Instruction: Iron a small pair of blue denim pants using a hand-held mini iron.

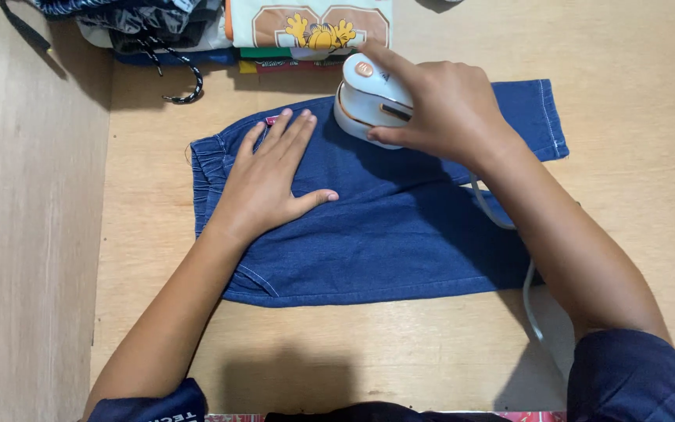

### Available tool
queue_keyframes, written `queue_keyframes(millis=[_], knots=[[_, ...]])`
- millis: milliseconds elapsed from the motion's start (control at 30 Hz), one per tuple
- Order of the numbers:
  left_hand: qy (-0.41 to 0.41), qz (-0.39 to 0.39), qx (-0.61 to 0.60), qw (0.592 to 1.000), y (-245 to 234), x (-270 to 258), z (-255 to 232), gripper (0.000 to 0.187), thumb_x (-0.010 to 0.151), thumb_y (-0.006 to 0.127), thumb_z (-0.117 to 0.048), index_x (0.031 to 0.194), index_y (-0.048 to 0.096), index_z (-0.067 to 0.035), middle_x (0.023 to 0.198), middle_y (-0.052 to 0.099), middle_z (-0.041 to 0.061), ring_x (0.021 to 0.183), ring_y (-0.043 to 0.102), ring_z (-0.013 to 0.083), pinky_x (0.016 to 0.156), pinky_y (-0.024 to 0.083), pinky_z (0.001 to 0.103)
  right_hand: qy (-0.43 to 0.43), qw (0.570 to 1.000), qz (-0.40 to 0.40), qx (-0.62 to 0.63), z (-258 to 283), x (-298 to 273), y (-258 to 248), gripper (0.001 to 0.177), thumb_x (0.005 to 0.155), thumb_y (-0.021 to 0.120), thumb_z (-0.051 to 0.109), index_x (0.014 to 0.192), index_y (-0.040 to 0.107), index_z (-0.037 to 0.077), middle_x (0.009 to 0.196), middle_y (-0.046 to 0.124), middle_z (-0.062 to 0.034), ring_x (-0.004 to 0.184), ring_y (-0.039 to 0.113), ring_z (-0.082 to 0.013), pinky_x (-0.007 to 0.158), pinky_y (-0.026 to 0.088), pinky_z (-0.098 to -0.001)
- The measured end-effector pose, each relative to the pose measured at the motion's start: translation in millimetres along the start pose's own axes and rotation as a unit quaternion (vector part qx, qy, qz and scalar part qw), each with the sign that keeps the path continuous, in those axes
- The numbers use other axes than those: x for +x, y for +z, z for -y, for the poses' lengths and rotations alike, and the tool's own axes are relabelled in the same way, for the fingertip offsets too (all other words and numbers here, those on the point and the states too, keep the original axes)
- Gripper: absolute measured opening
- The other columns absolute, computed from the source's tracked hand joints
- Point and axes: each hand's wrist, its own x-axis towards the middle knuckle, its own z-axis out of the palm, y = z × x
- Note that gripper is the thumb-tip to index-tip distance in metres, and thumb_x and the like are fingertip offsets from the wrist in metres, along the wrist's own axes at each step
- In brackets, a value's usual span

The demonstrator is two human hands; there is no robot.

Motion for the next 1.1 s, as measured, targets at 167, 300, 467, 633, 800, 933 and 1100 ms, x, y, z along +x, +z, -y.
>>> queue_keyframes(millis=[167, 300, 467, 633, 800, 933, 1100], knots=[[-0.022, -0.008, 0.015, 1.0, 0, -2, 0, 0.118, 0.079, 0.065, -0.078, 0.157, 0.03, 0.004, 0.162, 0.037, 0.021, 0.154, 0.026, 0.0331, 0.121, 0.018, 0.053, -0.054, 0.992, 0.096, 0.061, 20, -5, -9, 0.102, 0.068, 0.088, 0.058, 0.156, 0.042, 0.032, 0.079, 0.075, -0.0155, 0.067, 0.074, -0.0338, 0.061, 0.058, -0.0461], [-0.017, -0.007, 0.013, 1.0, 3, -3, 2, 0.12, 0.08, 0.066, -0.078, 0.158, 0.028, 0.005, 0.162, 0.036, 0.022, 0.153, 0.026, 0.0338, 0.121, 0.017, 0.053, -0.032, 0.99, 0.122, 0.06, 26, -2, -7, 0.101, 0.069, 0.087, 0.056, 0.156, 0.041, 0.036, 0.079, 0.075, -0.0142, 0.068, 0.074, -0.0339, 0.058, 0.057, -0.0467], [-0.024, -0.003, 0.01, 1.0, 2, -2, 2, 0.122, 0.079, 0.067, -0.078, 0.157, 0.027, 0.006, 0.163, 0.035, 0.022, 0.154, 0.025, 0.0332, 0.122, 0.017, 0.054, -0.013, 0.999, -0.004, 0.032, 28, 6, 5, 0.098, 0.073, 0.088, 0.051, 0.156, 0.043, 0.026, 0.085, 0.076, -0.0146, 0.074, 0.073, -0.037, 0.061, 0.056, -0.0496], [-0.027, 0.003, 0.009, 1.0, 1, -1, 1, 0.123, 0.076, 0.067, -0.08, 0.157, 0.028, 0.006, 0.163, 0.034, 0.021, 0.154, 0.025, 0.033, 0.121, 0.017, 0.054, -0.051, 0.991, 0.105, 0.065, 34, -5, -10, 0.099, 0.071, 0.087, 0.054, 0.157, 0.042, 0.033, 0.085, 0.076, -0.0142, 0.074, 0.074, -0.0348, 0.063, 0.058, -0.0474], [-0.033, 0.007, 0.01, 0.999, 3, -1, 3, 0.124, 0.074, 0.066, -0.082, 0.156, 0.029, 0.004, 0.162, 0.035, 0.021, 0.154, 0.025, 0.0329, 0.122, 0.017, 0.053, -0.02, 0.985, 0.158, 0.06, 25, -8, -16, 0.1, 0.066, 0.086, 0.061, 0.153, 0.044, 0.039, 0.083, 0.076, -0.0125, 0.074, 0.075, -0.0329, 0.062, 0.058, -0.0467], [-0.028, 0.002, 0.003, 1.0, 2, -3, 1, 0.123, 0.078, 0.066, -0.081, 0.157, 0.028, 0.005, 0.162, 0.036, 0.022, 0.154, 0.025, 0.0343, 0.121, 0.017, 0.054, 0.038, 0.998, 0.054, 0.005, 13, -7, -13, 0.098, 0.074, 0.087, 0.059, 0.158, 0.044, 0.032, 0.082, 0.074, -0.0169, 0.075, 0.073, -0.0377, 0.065, 0.057, -0.0497], [-0.028, 0.003, 0.004, 1.0, 1, -1, 2, 0.123, 0.078, 0.067, -0.079, 0.157, 0.028, 0.006, 0.162, 0.036, 0.022, 0.154, 0.025, 0.0343, 0.122, 0.017, 0.054, 0.02, 0.996, 0.082, 0.034, 7, -20, -20, 0.096, 0.075, 0.086, 0.058, 0.158, 0.044, 0.031, 0.084, 0.075, -0.0169, 0.076, 0.073, -0.0364, 0.067, 0.057, -0.0488]])
